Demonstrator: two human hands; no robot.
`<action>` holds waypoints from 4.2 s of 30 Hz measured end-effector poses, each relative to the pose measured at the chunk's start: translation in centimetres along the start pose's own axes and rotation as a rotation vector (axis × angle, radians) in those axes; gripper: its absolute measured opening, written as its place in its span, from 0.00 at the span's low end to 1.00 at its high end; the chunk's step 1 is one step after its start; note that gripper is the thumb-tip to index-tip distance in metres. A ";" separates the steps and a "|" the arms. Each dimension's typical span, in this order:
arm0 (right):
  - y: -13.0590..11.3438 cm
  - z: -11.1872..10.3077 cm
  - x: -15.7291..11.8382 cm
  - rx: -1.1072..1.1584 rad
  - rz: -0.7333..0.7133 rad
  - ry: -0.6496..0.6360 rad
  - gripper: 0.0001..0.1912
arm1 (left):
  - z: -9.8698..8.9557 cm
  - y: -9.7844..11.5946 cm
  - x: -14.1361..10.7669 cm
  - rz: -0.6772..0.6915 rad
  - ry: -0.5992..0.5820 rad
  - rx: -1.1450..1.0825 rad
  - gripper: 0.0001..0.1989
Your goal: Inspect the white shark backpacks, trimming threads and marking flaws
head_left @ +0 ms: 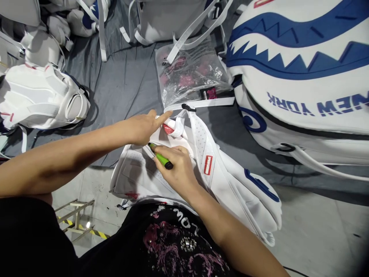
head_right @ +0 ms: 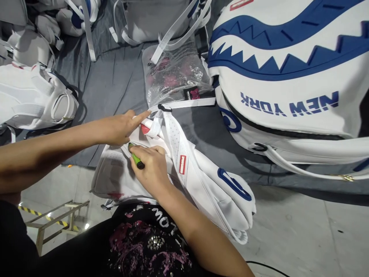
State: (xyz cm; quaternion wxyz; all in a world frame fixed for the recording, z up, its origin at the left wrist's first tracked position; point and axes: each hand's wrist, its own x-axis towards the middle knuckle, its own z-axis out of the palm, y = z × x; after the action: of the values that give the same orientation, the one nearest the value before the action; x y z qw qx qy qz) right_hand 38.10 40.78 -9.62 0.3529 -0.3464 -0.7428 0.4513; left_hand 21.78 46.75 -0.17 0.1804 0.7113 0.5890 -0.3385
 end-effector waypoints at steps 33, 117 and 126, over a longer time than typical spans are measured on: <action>-0.1 -0.4 0.4 -0.050 -0.156 -0.080 0.13 | 1.1 -1.0 0.0 0.065 0.057 -0.038 0.50; -0.2 0.0 0.2 -0.073 -0.071 -0.038 0.13 | 1.4 -0.7 -0.2 0.044 0.123 -0.031 0.46; -2.3 -4.0 0.5 0.180 0.049 -0.072 0.12 | 2.5 -1.4 -0.2 0.071 0.176 -0.044 0.46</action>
State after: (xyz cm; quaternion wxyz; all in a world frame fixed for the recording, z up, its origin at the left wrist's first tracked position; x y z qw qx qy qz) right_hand 40.71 42.06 -6.02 0.3445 -0.3149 -0.7028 0.5369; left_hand 19.75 45.28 -1.58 0.1553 0.7547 0.5841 -0.2552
